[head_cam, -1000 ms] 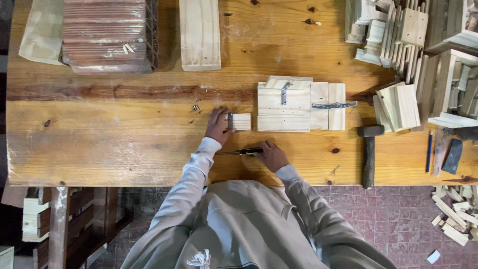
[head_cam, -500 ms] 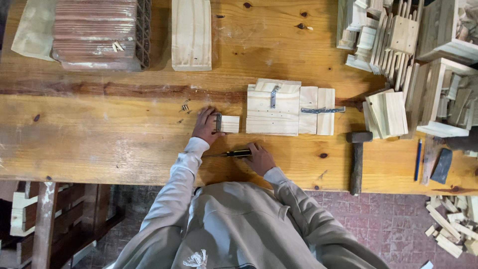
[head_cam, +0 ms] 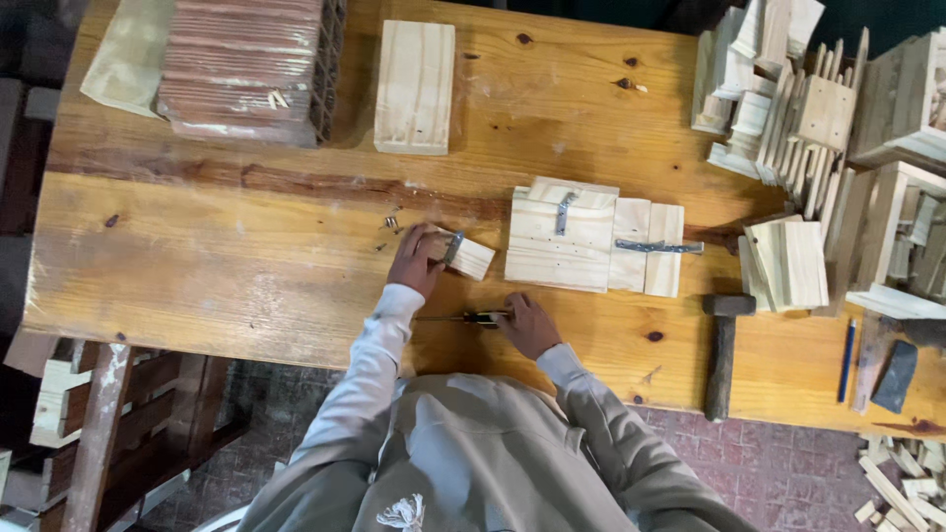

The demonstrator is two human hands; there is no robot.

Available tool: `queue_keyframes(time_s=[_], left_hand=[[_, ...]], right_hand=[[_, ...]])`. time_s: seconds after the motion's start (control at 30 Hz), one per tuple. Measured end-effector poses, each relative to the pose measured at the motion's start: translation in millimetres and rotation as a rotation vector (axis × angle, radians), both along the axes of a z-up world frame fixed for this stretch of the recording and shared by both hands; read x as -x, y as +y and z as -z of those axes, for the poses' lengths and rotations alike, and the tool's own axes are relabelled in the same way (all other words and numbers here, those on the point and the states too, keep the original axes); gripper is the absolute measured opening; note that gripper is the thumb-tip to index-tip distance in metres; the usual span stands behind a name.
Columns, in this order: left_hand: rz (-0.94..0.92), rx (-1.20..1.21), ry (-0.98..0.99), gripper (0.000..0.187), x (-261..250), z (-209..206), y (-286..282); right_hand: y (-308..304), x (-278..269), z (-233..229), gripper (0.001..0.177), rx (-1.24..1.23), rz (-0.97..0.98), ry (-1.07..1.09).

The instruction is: The person is assembling a small wooden structure on a workbench, attaching metal hinges to wood pieces using screws and a screwdriver.

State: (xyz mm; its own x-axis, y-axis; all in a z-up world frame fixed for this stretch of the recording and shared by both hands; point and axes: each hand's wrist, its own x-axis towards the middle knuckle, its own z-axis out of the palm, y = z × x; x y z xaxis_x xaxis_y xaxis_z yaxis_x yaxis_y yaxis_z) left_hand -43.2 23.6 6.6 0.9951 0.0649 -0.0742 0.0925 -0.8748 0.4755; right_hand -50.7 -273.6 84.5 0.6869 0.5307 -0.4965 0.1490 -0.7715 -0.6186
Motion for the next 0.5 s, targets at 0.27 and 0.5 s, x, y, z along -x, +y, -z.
queue_keyframes(time_s=[0.27, 0.5], left_hand=[[-0.345, 0.134, -0.204, 0.032, 46, 15, 58], [-0.337, 0.314, -0.018, 0.018, 41, 53, 62]], right_hand=[[57, -30, 5, 0.026, -0.064, -0.007, -0.437], [117, -43, -15, 0.091, 0.278, -0.047, -0.379]])
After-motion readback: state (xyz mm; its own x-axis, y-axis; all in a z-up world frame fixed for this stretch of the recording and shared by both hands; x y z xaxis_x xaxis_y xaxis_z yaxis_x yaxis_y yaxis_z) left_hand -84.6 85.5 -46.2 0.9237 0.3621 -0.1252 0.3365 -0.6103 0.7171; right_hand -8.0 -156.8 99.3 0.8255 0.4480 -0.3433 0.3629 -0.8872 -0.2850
